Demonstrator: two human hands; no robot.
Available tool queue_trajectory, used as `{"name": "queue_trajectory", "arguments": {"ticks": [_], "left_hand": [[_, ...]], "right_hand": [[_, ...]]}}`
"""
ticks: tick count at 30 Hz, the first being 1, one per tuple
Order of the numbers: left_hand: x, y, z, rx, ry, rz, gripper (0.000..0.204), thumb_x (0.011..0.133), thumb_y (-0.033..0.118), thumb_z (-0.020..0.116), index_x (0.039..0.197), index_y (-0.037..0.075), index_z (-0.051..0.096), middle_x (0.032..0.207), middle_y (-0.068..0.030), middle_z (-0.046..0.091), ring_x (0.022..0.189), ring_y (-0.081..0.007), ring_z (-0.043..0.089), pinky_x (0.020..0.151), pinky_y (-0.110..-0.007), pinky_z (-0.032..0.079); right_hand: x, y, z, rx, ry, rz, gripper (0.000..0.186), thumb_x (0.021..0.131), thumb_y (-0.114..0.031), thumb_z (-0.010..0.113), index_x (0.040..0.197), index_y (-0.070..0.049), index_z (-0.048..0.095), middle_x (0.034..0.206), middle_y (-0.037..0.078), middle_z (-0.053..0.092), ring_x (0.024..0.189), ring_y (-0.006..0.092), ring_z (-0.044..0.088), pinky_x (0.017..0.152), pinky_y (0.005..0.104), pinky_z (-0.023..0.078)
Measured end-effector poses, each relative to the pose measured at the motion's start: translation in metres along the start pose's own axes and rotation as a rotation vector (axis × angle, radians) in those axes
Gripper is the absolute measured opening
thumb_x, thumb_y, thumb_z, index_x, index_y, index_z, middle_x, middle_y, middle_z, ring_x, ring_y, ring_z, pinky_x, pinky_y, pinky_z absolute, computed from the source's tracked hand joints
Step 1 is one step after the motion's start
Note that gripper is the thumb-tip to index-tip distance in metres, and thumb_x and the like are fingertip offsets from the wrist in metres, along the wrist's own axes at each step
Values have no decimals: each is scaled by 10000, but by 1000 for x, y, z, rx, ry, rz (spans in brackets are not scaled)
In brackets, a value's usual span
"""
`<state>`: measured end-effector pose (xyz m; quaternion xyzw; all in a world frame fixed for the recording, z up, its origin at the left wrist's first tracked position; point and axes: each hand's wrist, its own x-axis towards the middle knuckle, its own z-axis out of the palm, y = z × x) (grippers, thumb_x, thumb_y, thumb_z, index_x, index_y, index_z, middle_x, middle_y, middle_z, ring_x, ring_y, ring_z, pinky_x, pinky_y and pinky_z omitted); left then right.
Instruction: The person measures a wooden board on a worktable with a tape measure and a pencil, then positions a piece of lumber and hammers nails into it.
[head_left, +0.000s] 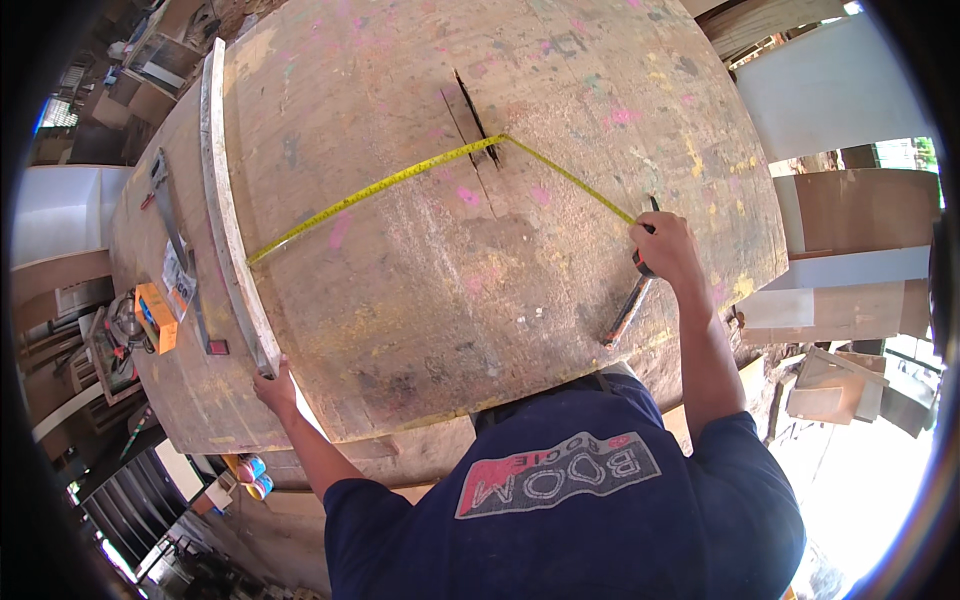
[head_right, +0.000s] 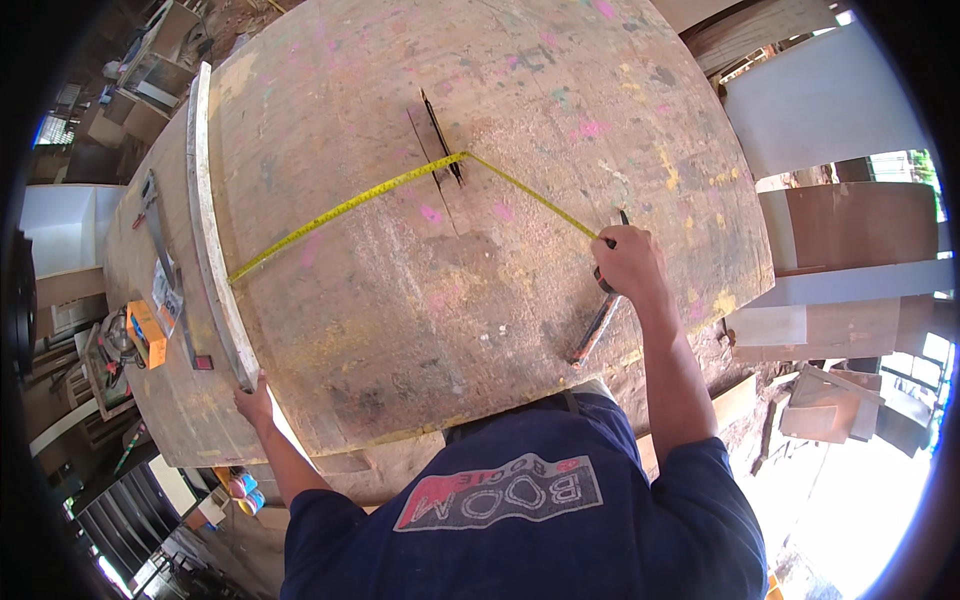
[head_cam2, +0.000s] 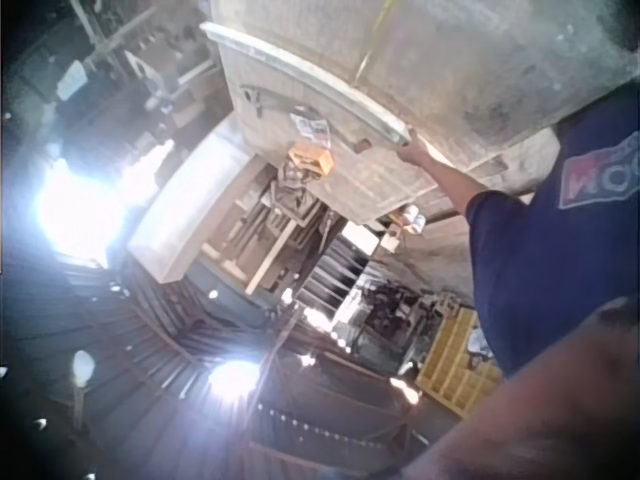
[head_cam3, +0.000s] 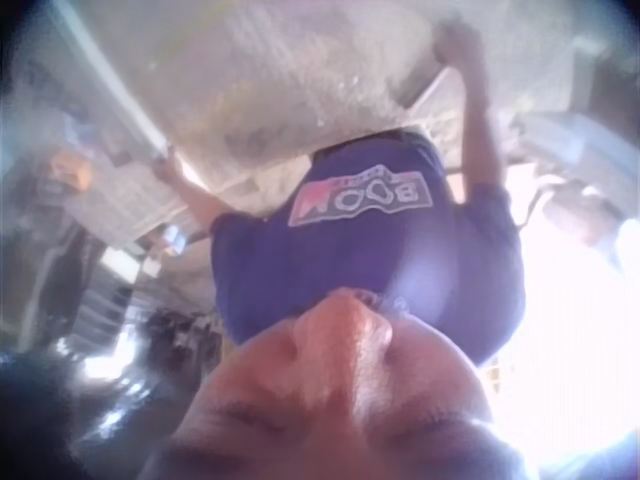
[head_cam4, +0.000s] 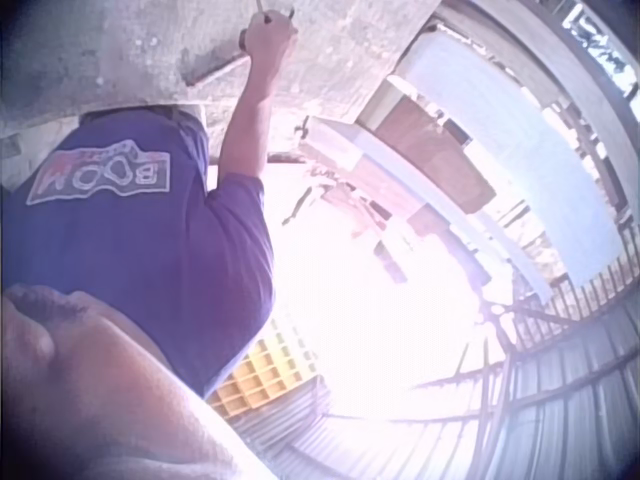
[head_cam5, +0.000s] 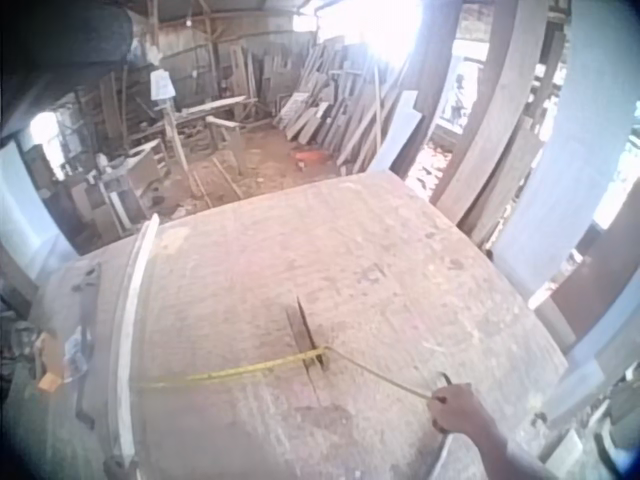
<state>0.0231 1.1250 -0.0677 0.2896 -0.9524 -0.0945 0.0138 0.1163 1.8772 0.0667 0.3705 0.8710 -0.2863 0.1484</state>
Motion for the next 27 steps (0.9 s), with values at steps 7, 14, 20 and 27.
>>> {"name": "queue_trajectory", "arguments": {"ticks": [7, 14, 20, 27], "left_hand": [[-2, 2, 3, -36, 26, 13, 886, 779, 522, 878, 1381, -47, 564, 1320, -280, 600, 1262, -446, 548, 1106, -519, 430], [-1, 23, 18, 152, 493, 401, 793, 826, 440, 840, 1401, -27, 556, 1378, -284, 585, 1308, -442, 533, 1115, -552, 418], [-3, 216, 32, -84, 231, 948, 468, 956, 111, 667, 1414, 53, 591, 1415, -206, 607, 1343, -394, 537, 1157, -504, 393], [20, 289, 42, 13, 49, 958, 322, 924, 82, 691, 1246, 98, 694, 1234, -101, 705, 1194, -335, 614, 1039, -478, 461]], "right_hand": [[0, 5, 1, -21, 30, -36, 274, 893, -290, 602, 902, -88, 786, 783, 114, 762, 816, 311, 754, 823, 428, 572], [-1, 3, 0, -11, 16, -53, 273, 903, -285, 605, 876, -78, 781, 731, 99, 751, 775, 289, 755, 809, 416, 573], [-2, 2, 2, 16, 41, -43, 257, 904, -276, 622, 869, -77, 780, 713, 92, 747, 752, 277, 756, 791, 399, 575], [3, 11, 2, 86, 26, -43, 251, 900, -243, 668, 895, -9, 757, 714, 151, 714, 703, 266, 740, 712, 398, 557]]}}
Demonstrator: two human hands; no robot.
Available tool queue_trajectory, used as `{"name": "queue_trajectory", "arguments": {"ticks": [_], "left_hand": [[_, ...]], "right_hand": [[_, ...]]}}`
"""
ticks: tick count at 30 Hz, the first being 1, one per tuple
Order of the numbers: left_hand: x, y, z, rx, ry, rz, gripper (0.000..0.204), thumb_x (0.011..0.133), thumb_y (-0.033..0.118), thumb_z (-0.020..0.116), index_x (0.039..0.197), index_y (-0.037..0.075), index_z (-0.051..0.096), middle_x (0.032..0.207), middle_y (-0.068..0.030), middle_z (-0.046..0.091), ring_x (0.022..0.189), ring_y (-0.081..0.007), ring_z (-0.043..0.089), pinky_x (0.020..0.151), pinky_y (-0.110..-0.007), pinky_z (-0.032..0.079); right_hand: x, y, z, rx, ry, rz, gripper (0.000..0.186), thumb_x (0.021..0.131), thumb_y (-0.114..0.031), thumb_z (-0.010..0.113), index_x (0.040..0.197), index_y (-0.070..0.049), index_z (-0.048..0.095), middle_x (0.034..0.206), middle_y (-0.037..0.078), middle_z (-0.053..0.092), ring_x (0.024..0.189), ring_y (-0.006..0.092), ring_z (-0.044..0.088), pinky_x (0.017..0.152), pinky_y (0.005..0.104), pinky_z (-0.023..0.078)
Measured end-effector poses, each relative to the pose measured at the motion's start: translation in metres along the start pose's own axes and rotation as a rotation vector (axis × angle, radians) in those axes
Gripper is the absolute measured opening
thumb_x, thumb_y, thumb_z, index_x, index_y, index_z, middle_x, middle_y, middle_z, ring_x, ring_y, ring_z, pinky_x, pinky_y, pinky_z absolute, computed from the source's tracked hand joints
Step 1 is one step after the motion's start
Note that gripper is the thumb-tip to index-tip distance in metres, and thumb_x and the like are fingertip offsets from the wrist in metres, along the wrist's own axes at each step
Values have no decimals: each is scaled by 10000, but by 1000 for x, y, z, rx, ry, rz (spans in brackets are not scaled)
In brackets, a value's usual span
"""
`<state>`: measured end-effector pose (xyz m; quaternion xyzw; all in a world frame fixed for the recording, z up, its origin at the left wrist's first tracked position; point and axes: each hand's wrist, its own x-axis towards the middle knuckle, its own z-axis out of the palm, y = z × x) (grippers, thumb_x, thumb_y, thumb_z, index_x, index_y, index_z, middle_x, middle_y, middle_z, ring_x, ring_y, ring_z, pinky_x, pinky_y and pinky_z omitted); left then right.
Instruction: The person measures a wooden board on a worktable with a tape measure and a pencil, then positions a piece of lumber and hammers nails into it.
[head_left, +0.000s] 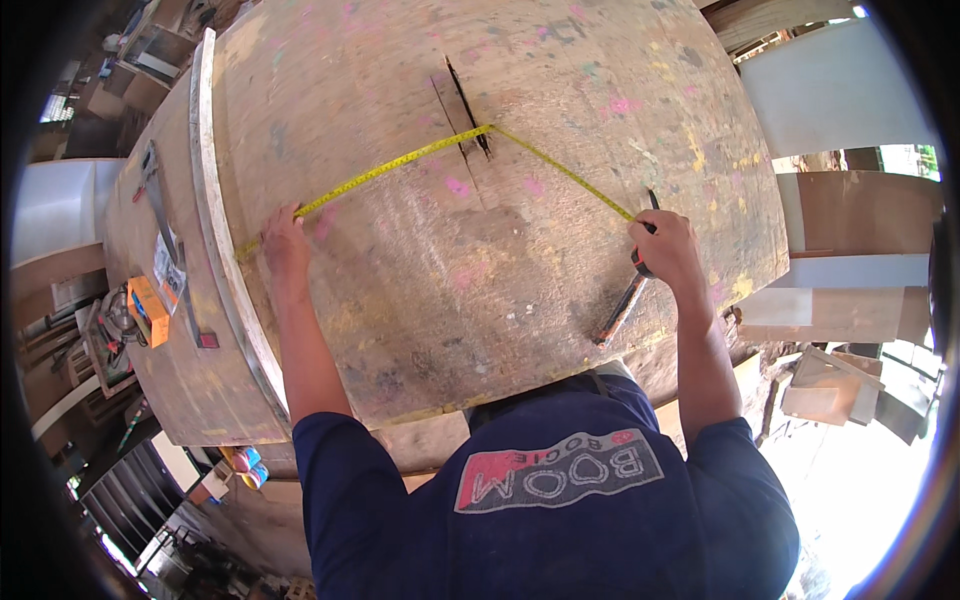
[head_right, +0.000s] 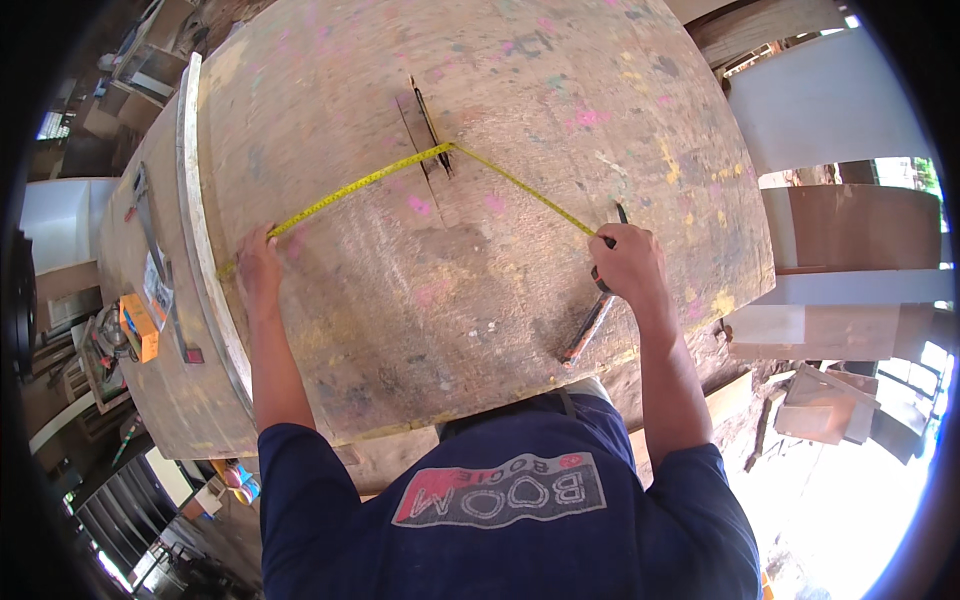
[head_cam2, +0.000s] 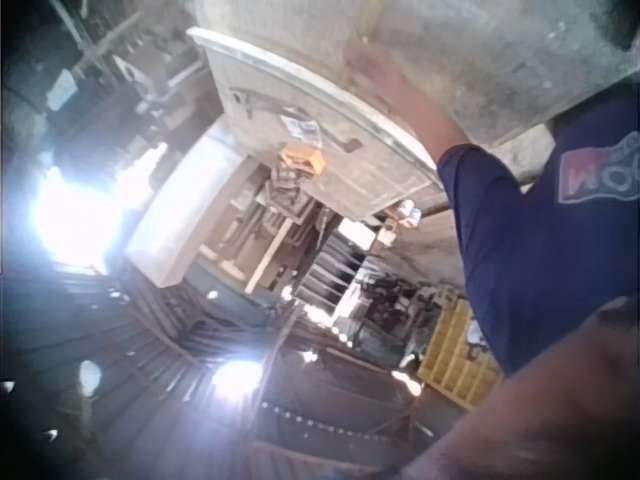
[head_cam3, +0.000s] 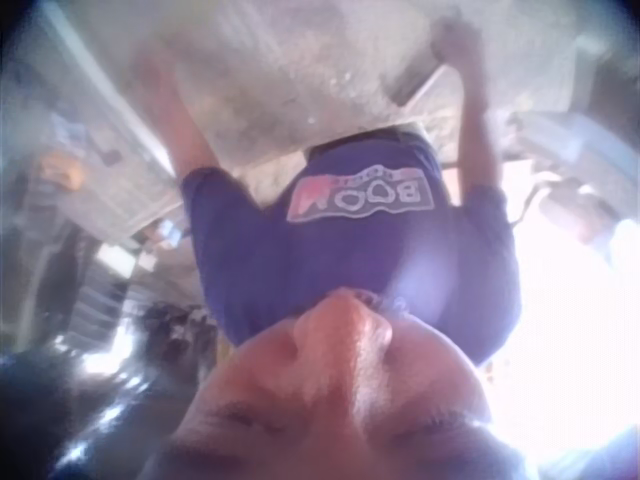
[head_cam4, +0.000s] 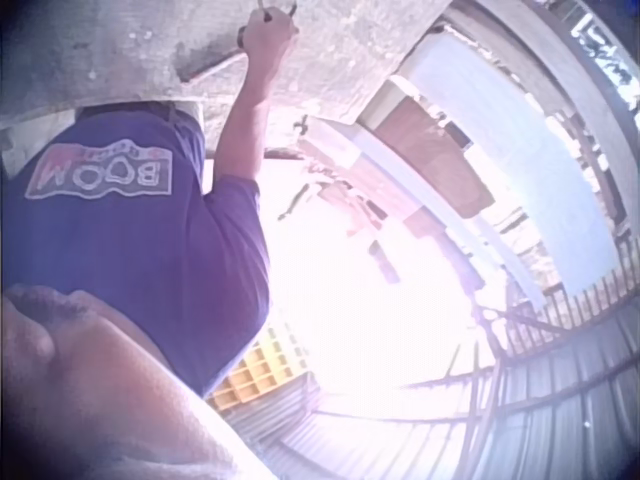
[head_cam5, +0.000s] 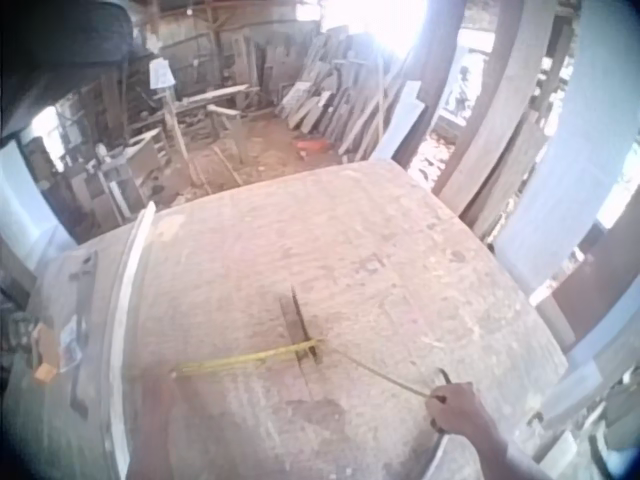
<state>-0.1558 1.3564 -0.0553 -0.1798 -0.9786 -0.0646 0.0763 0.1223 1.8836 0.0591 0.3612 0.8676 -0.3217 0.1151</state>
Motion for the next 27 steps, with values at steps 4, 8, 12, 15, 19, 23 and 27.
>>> {"name": "queue_trajectory", "arguments": {"ticks": [4, 8, 12, 15, 19, 23, 27], "left_hand": [[8, -7, 2, -66, -8, -7, 210, 899, 45, 700, 1094, 112, 740, 1110, -100, 736, 1081, -339, 653, 941, -459, 510], [10, -11, 4, -84, 35, 39, 191, 890, 23, 696, 1059, 96, 742, 1070, -115, 736, 1040, -352, 664, 897, -453, 530], [10, -11, 3, -104, 18, 34, 188, 884, -9, 703, 1057, 53, 745, 1056, -144, 744, 1032, -353, 669, 903, -450, 530], [9, -12, 3, -114, 19, 31, 188, 893, -7, 697, 1066, 50, 743, 1059, -147, 741, 1028, -359, 667, 899, -450, 530], [8, -13, 3, -165, 17, 17, 183, 909, 8, 695, 1081, 51, 739, 1068, -150, 737, 1035, -367, 660, 904, -453, 528], [7, -16, 3, -152, 9, 18, 177, 920, 30, 683, 1081, 83, 737, 1092, -139, 728, 1064, -367, 662, 896, -453, 530], [6, -15, 3, -132, 15, 3, 184, 916, 34, 692, 1083, 89, 742, 1076, -133, 733, 1048, -354, 663, 888, -448, 533]], "right_hand": [[0, 3, 0, -10, 3, -4, 251, 907, -250, 641, 880, -33, 764, 701, 134, 721, 719, 274, 749, 734, 401, 567], [1, 2, -1, 22, -12, 2, 259, 916, -267, 618, 880, -65, 776, 711, 120, 739, 738, 288, 759, 769, 408, 580], [0, 3, -2, -14, 17, -16, 256, 916, -265, 621, 886, -63, 776, 709, 118, 741, 734, 283, 761, 767, 405, 579], [-1, 0, -5, -23, -12, 5, 253, 916, -266, 624, 890, -67, 779, 712, 114, 744, 737, 279, 762, 767, 402, 579], [-2, -2, -6, -10, -28, 35, 253, 917, -268, 623, 887, -72, 780, 712, 107, 746, 735, 276, 761, 772, 400, 579], [-2, -2, -5, 14, -3, 10, 250, 902, -242, 668, 896, -10, 761, 709, 158, 713, 694, 274, 732, 702, 397, 554], [-3, -2, -5, 24, -8, 10, 252, 903, -246, 665, 899, -15, 765, 719, 160, 717, 702, 273, 737, 711, 400, 557]]}}
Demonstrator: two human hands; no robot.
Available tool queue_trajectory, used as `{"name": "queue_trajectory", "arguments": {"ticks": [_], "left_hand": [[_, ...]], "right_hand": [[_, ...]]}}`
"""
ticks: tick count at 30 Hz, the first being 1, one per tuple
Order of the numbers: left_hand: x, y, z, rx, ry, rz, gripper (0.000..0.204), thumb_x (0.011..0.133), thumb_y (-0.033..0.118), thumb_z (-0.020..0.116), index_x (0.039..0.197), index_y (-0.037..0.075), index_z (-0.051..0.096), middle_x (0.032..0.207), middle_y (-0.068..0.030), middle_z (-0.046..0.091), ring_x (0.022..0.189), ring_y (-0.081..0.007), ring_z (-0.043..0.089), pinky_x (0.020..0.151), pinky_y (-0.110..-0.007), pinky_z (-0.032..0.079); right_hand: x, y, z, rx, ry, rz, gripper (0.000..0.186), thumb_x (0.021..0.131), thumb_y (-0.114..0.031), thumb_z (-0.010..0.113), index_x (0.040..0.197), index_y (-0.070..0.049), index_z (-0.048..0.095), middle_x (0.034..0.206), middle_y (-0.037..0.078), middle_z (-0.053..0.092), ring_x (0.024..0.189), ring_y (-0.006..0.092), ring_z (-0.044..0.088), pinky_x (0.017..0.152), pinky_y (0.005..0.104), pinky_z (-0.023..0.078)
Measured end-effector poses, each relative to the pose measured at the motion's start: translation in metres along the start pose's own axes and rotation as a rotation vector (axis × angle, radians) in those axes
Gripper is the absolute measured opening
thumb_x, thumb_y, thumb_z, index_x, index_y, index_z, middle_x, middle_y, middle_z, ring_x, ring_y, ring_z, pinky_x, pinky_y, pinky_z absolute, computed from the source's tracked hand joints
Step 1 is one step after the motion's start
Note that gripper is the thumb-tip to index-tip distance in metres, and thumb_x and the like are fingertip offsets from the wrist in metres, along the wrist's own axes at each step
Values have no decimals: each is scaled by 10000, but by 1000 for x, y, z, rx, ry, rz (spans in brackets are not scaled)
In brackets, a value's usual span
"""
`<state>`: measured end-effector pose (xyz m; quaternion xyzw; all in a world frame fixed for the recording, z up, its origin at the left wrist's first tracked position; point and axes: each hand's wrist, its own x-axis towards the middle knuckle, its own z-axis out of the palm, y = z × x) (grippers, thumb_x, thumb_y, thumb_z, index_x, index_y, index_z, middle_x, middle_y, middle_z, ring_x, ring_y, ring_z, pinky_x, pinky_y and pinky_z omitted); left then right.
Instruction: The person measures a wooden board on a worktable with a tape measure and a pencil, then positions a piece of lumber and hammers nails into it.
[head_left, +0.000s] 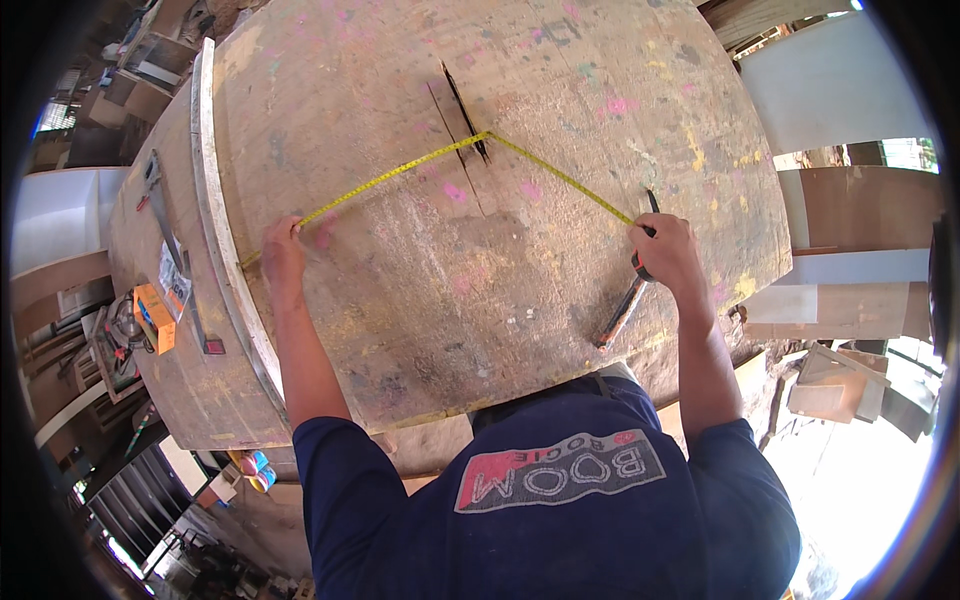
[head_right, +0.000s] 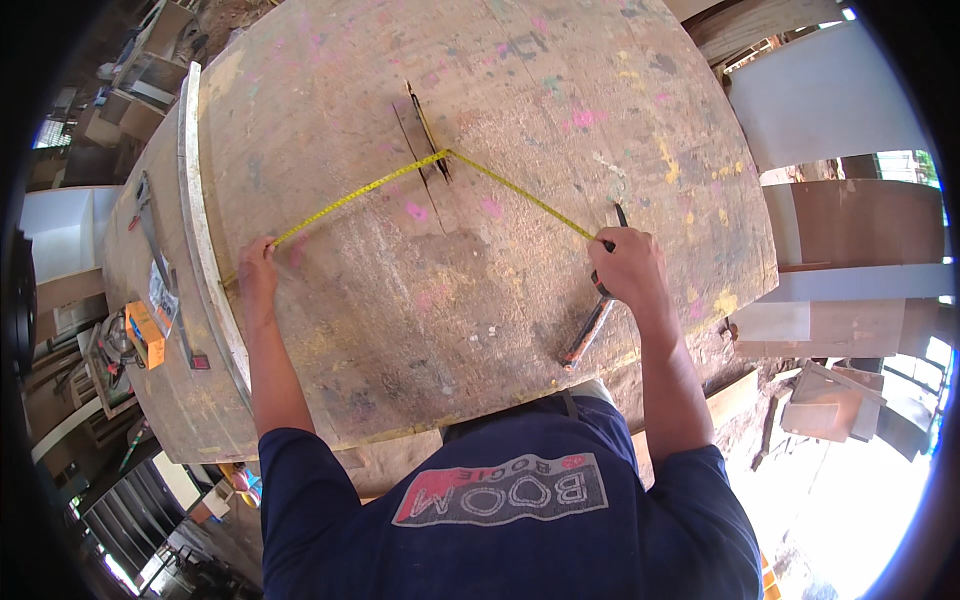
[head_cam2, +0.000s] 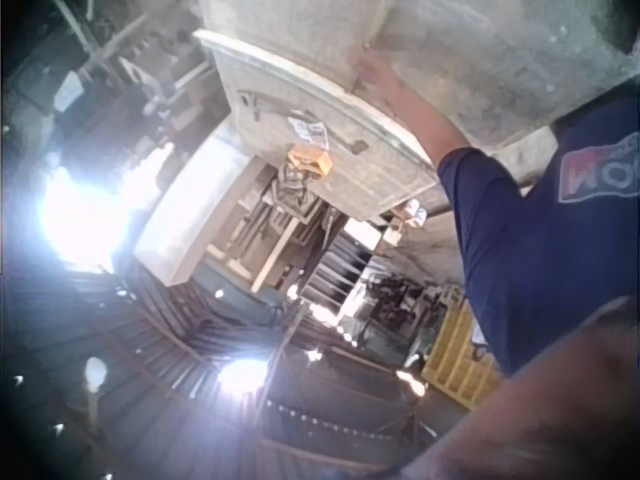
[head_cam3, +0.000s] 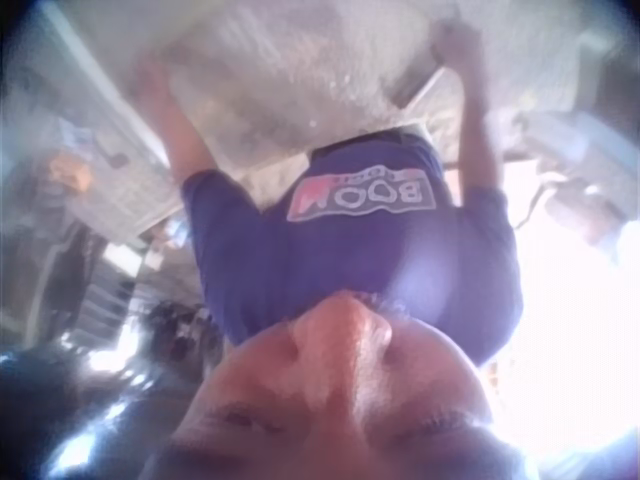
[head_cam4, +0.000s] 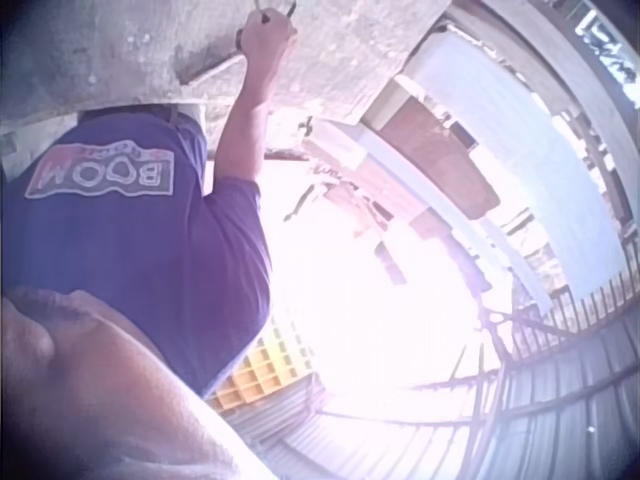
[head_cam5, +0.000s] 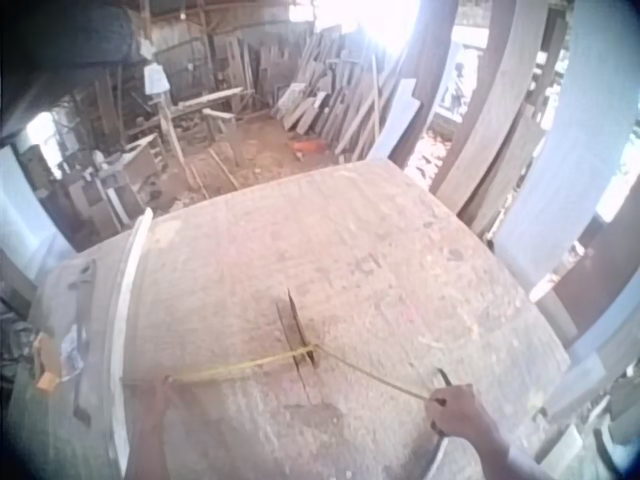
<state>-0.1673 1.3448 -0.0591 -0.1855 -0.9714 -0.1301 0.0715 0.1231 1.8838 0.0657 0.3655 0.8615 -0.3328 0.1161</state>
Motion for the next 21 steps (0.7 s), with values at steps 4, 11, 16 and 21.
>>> {"name": "queue_trajectory", "arguments": {"ticks": [4, 11, 16, 21], "left_hand": [[0, 0, 0, 6, 9, 12, 186, 910, 40, 700, 1080, 99, 748, 1062, -119, 740, 1035, -338, 663, 884, -443, 536], [2, 2, 3, 13, 18, 9, 174, 906, 46, 702, 1065, 98, 748, 1056, -111, 742, 1041, -340, 661, 886, -450, 537], [-8, -3, 3, -20, -8, 6, 165, 918, 62, 683, 1070, 84, 743, 1058, -155, 732, 1010, -365, 666, 875, -464, 535], [-42, 29, 16, -171, 56, 41, 172, 873, 40, 700, 1032, 70, 758, 1013, -169, 734, 978, -373, 677, 898, -496, 529]], "right_hand": [[-1, 0, 0, -30, -6, 7, 253, 897, -259, 667, 914, -31, 776, 740, 155, 729, 742, 283, 748, 736, 408, 563], [-2, 6, 2, -78, 50, -37, 265, 903, -278, 614, 884, -70, 777, 718, 106, 745, 755, 287, 759, 786, 411, 579], [-7, 1, -1, -33, -2, -19, 279, 897, -287, 626, 878, -46, 765, 695, 125, 726, 720, 287, 749, 749, 411, 574], [-17, 36, -5, -13, -47, -190, 269, 853, -299, 765, 916, -38, 769, 684, 132, 709, 657, 263, 719, 670, 386, 551]]}}
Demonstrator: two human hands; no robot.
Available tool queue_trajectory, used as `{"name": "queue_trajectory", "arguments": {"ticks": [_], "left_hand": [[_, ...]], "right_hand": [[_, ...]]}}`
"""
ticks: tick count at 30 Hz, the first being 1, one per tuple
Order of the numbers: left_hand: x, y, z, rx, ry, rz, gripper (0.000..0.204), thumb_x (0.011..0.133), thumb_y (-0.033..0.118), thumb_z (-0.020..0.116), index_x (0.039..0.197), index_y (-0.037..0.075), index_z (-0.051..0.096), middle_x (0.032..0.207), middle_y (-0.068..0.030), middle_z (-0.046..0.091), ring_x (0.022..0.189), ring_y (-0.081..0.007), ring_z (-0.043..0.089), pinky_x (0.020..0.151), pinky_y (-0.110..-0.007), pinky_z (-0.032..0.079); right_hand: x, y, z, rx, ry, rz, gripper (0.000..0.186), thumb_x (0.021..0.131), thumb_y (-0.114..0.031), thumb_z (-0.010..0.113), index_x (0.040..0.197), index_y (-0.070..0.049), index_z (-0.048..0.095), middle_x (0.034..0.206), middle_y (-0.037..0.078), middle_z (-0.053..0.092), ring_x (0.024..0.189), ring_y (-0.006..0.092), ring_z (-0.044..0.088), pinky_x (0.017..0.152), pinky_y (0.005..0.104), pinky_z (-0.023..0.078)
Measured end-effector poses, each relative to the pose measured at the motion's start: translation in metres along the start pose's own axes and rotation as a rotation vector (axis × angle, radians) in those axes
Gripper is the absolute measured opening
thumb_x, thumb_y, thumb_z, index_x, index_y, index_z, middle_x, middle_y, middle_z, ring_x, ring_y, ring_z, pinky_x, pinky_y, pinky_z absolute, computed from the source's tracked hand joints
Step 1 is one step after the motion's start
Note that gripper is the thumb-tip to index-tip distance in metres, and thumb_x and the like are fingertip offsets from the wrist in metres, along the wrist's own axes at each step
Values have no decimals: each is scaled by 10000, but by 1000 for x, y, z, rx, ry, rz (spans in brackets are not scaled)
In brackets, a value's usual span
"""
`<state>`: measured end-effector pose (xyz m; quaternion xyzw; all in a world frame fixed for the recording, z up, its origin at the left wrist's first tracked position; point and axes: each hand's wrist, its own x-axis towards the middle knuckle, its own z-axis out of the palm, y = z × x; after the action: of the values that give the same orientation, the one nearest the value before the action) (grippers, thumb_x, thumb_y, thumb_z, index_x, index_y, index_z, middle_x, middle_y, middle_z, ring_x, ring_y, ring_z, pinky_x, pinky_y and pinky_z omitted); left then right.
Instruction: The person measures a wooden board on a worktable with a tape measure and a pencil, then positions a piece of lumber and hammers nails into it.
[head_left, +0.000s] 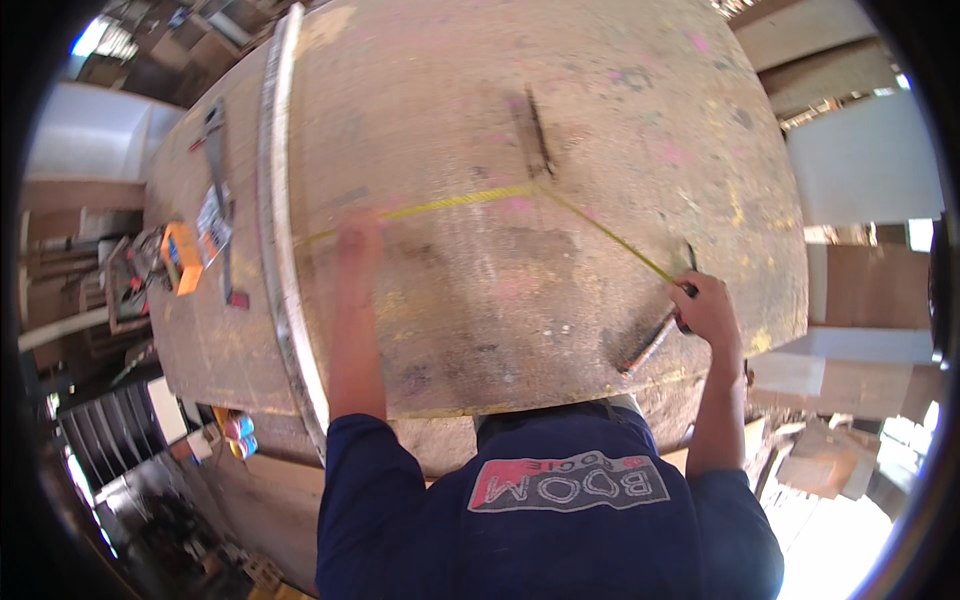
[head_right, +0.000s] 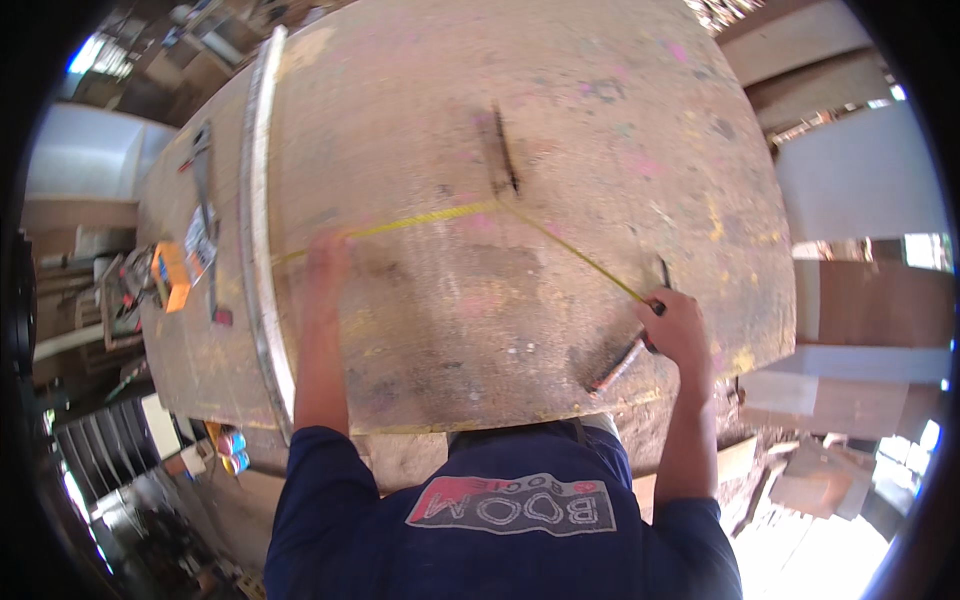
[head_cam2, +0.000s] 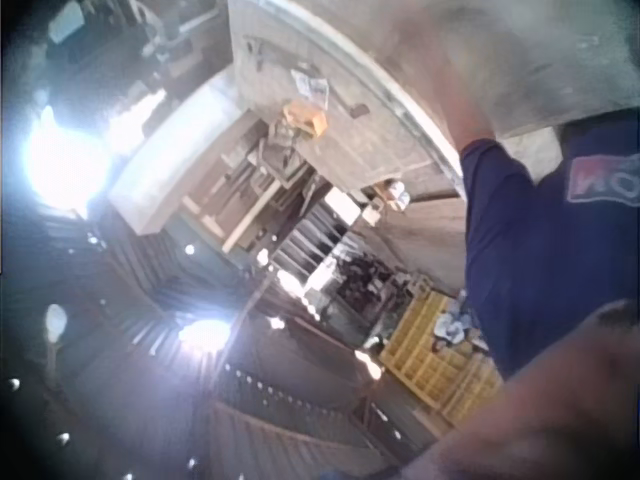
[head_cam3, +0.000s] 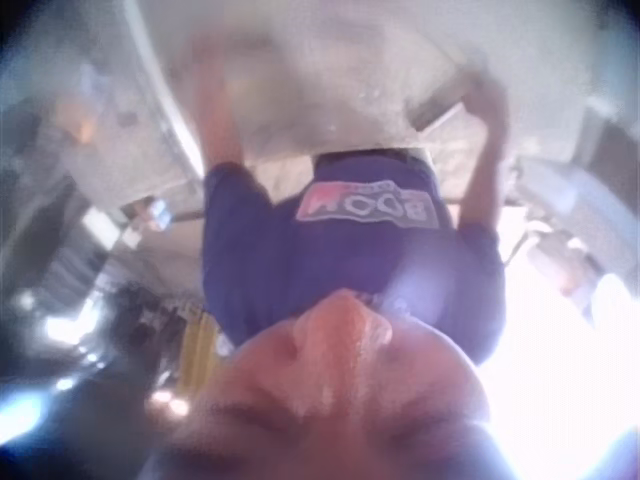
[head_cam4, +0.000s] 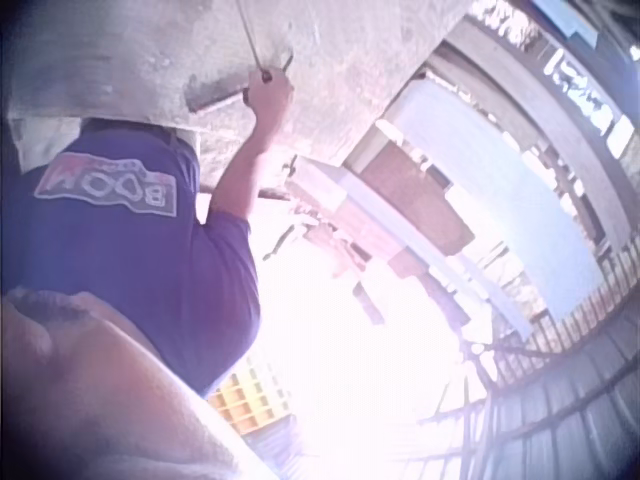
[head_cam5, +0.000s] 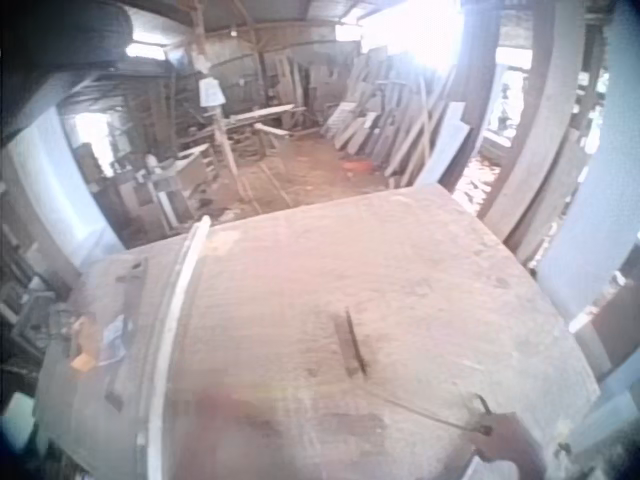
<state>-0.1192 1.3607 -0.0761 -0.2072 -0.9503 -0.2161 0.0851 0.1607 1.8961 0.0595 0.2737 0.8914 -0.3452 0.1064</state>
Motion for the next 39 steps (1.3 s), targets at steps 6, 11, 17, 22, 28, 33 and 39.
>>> {"name": "queue_trajectory", "arguments": {"ticks": [6, 11, 17, 22, 28, 33, 39], "left_hand": [[-60, 85, 16, -426, -29, 168, 109, 870, 107, 682, 939, 80, 762, 988, -127, 752, 968, -333, 696, 935, -487, 495], [-115, 209, -26, -269, -127, 272, 218, 880, 130, 696, 1086, 104, 759, 1302, -107, 681, 1268, -287, 593, 1053, -458, 437], [-180, 216, -89, -450, 67, -122, 536, 928, 255, 765, 1398, 57, 599, 1502, -170, 521, 1388, -351, 506, 1123, -489, 413], [-236, 169, -96, -1449, -123, -642, 603, 976, 209, 772, 1471, 12, 489, 1424, -136, 558, 1228, -209, 612, 1008, -372, 544], [-254, 47, -187, -1321, 372, -827, 542, 957, 237, 804, 1369, -13, 558, 1103, -88, 680, 929, -142, 680, 792, -307, 592], [-290, -142, -214, -875, 801, -926, 548, 969, 250, 789, 1374, -18, 533, 1122, -101, 653, 956, -153, 669, 749, -276, 591], [-326, -297, -211, -257, 672, -1106, 581, 946, 309, 786, 1360, -17, 541, 1203, -215, 666, 1078, -337, 684, 929, -443, 558]], "right_hand": [[-20, -34, 20, -107, -327, -179, 415, 824, -375, 861, 1059, -48, 761, 715, 123, 709, 670, 225, 715, 657, 375, 543], [-33, -101, 89, -120, -470, -151, 487, 872, -461, 833, 1077, -30, 736, 786, 151, 722, 723, 235, 717, 673, 376, 544], [-63, -174, 194, 114, -336, -231, 460, 984, -471, 703, 1112, -30, 716, 826, 180, 713, 764, 304, 700, 715, 406, 535], [-102, -255, 259, 340, -498, -398, 430, 1112, -402, 515, 1275, -26, 646, 970, 138, 712, 904, 198, 680, 829, 352, 536], [-124, -327, 295, 363, -580, -667, 457, 1111, -383, 513, 1427, -57, 562, 1226, 146, 665, 1158, 257, 636, 955, 377, 519], [-89, -292, 290, 27, -57, -706, 401, 995, -241, 722, 1314, -14, 634, 1304, 184, 652, 1236, 353, 618, 1065, 447, 475], [-54, -116, 248, -505, 502, -264, 415, 967, -264, 700, 1348, -117, 629, 1363, 179, 626, 1325, 378, 531, 1149, 514, 373]]}}
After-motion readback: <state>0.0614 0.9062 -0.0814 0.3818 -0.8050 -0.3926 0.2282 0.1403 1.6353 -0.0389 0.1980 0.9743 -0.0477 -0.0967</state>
